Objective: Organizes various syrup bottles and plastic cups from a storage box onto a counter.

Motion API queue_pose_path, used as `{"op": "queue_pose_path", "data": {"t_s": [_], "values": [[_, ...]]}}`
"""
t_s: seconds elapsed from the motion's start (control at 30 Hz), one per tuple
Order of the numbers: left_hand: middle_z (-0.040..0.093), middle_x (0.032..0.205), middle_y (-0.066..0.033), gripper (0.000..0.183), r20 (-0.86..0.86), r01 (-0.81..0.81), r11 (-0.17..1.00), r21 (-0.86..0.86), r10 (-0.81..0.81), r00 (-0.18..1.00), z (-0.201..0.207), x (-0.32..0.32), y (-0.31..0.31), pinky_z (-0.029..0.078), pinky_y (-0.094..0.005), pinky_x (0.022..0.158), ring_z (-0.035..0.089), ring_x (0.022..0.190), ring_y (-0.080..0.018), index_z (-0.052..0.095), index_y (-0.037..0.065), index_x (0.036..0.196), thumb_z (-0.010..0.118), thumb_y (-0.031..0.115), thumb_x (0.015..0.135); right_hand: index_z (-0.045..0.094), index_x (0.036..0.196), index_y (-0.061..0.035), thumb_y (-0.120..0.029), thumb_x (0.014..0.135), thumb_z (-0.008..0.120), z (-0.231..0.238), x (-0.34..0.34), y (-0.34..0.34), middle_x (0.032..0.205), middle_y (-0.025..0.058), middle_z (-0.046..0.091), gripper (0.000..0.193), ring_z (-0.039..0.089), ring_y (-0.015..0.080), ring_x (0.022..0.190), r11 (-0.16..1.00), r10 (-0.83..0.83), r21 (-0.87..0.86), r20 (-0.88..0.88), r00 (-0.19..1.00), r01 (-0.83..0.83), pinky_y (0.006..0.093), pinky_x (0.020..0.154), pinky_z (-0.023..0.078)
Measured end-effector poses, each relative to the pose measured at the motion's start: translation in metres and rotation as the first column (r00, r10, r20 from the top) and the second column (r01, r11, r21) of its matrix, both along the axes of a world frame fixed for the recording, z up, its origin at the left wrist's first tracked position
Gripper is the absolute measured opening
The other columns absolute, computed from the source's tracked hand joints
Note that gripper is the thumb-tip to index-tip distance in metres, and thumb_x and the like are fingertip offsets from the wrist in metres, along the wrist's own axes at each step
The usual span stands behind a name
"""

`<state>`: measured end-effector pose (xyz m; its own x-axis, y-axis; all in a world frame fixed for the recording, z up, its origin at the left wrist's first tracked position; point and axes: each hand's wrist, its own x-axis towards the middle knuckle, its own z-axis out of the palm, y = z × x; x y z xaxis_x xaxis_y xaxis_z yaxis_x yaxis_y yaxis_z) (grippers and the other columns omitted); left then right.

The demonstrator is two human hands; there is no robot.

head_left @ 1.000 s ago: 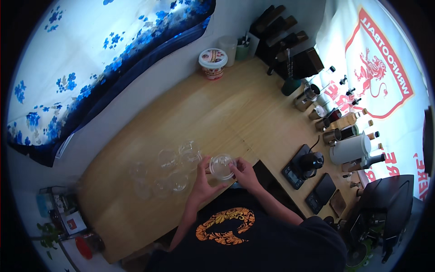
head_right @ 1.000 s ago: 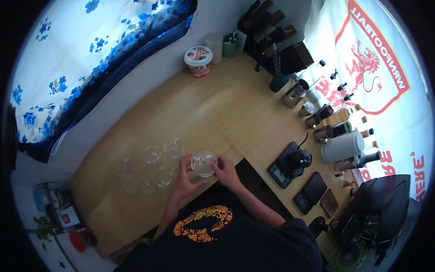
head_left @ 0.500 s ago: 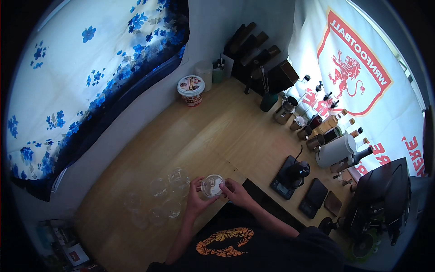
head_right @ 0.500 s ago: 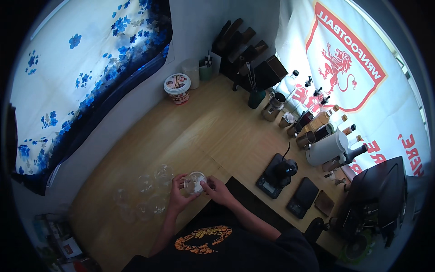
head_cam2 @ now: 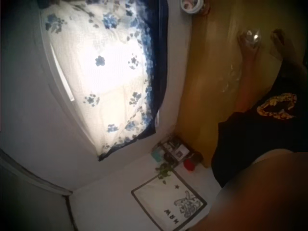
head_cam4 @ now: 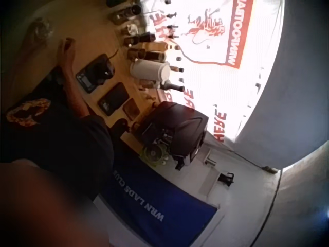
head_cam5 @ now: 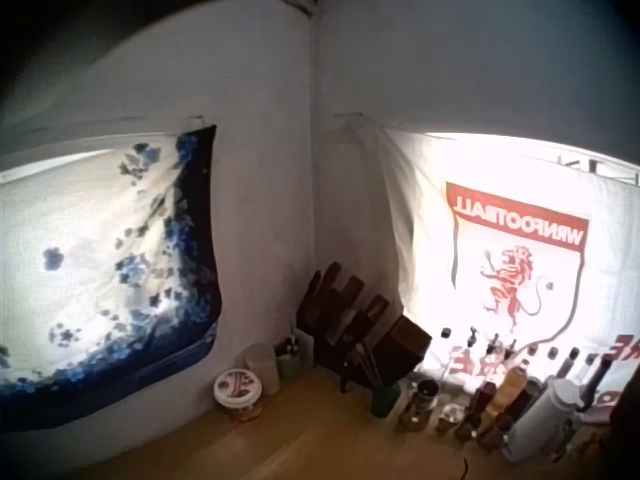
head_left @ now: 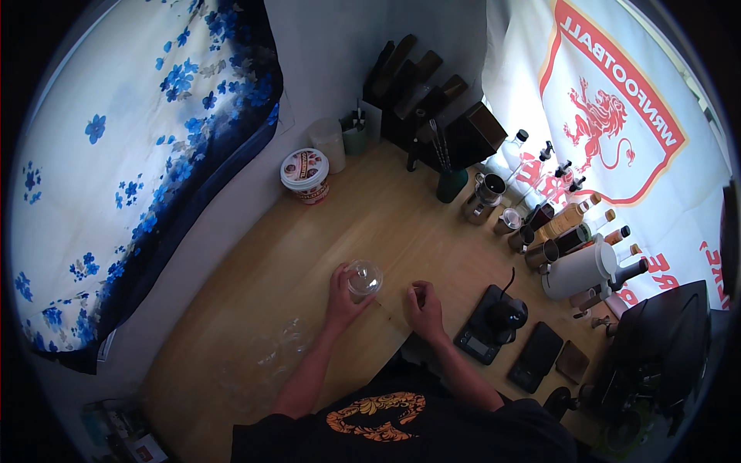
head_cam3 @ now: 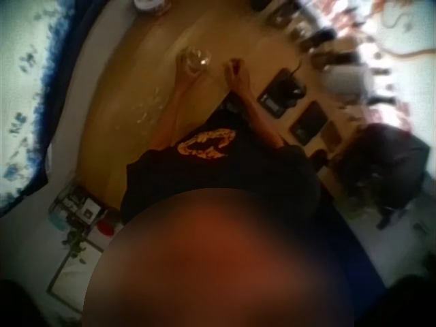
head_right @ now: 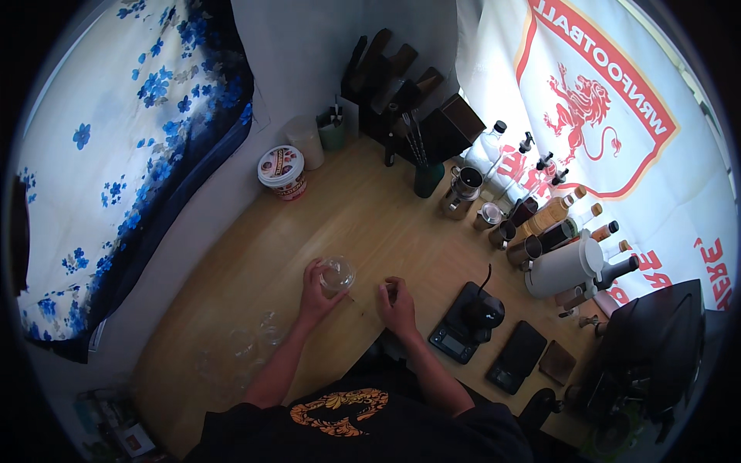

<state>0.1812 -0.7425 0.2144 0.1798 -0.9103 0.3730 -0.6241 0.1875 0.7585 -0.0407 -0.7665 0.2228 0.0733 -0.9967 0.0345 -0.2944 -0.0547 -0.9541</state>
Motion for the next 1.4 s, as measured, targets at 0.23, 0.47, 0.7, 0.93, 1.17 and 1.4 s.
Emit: {"op": "queue_pose_path", "data": {"t_s": [0.23,0.47,0.7,0.93,1.17,1.4], "values": [[0.038,0.146,-0.0136,0.06,0.328,-0.107,0.992,0.071,0.078,0.941,0.003,0.007,-0.114,0.036,-0.0506,0.105,0.041,0.13,-0.0368,0.052,0.01,0.127,0.073,0.041,0.08,0.059,0.103,-0.0048,-0.02,0.089,0.069,-0.007,0.018,-0.034,0.069,0.0057,0.061,0.024,0.06,0.0157,0.059,0.996,-0.037,-0.081,-0.139,0.99,0.026,0.0296,0.056,0.048],[0.035,0.15,-0.0135,0.053,0.339,-0.11,0.991,0.071,0.08,0.937,0.0,0.015,-0.231,0.033,-0.0531,0.107,0.037,0.133,-0.0367,0.052,0.016,0.133,0.065,0.04,0.087,0.06,0.099,-0.0051,-0.022,0.088,0.071,-0.006,0.022,-0.048,0.066,0.0053,0.062,0.023,0.059,0.015,0.054,0.999,-0.033,-0.038,-0.137,0.99,0.028,0.0291,0.052,0.047],[0.035,0.151,-0.0127,0.053,0.417,-0.198,0.974,0.107,0.137,0.899,-0.013,0.013,-0.32,0.03,-0.0542,0.108,0.035,0.135,-0.0359,0.051,0.021,0.138,0.061,0.041,0.09,0.061,0.097,-0.0051,-0.02,0.086,0.072,-0.004,0.02,-0.052,0.068,0.0068,0.064,0.021,0.061,0.0171,0.055,0.998,-0.028,0.053,-0.09,0.996,0.033,0.0301,0.053,0.049],[0.038,0.149,-0.0113,0.05,0.483,-0.256,0.965,0.057,0.198,0.853,-0.02,0.009,-0.357,0.028,-0.0537,0.109,0.033,0.137,-0.0328,0.051,0.025,0.139,0.057,0.043,0.092,0.064,0.09,-0.006,-0.018,0.085,0.074,0.001,0.017,-0.054,0.068,0.008,0.064,0.017,0.062,0.0188,0.056,0.999,0.028,0.024,-0.144,0.989,-0.025,0.0314,0.053,0.049],[0.038,0.149,-0.0108,0.048,0.495,-0.264,0.964,0.039,0.211,0.843,-0.018,0.005,-0.371,0.028,-0.0543,0.108,0.033,0.136,-0.0317,0.052,0.027,0.138,0.055,0.043,0.093,0.065,0.089,-0.0068,-0.019,0.084,0.074,-0.003,0.016,-0.055,0.067,0.0076,0.064,0.016,0.062,0.0192,0.055,0.998,0.043,-0.031,-0.164,0.985,-0.049,0.0315,0.052,0.049],[0.038,0.149,-0.0111,0.05,0.519,-0.239,0.97,0.041,0.183,0.835,-0.016,0.006,-0.372,0.028,-0.0547,0.108,0.032,0.137,-0.0333,0.049,0.029,0.14,0.055,0.043,0.093,0.064,0.087,-0.0066,-0.018,0.085,0.074,0.001,0.017,-0.057,0.064,0.0062,0.063,0.015,0.062,0.0173,0.054,0.998,0.022,-0.06,-0.172,0.985,-0.032,0.0303,0.053,0.049]]}}
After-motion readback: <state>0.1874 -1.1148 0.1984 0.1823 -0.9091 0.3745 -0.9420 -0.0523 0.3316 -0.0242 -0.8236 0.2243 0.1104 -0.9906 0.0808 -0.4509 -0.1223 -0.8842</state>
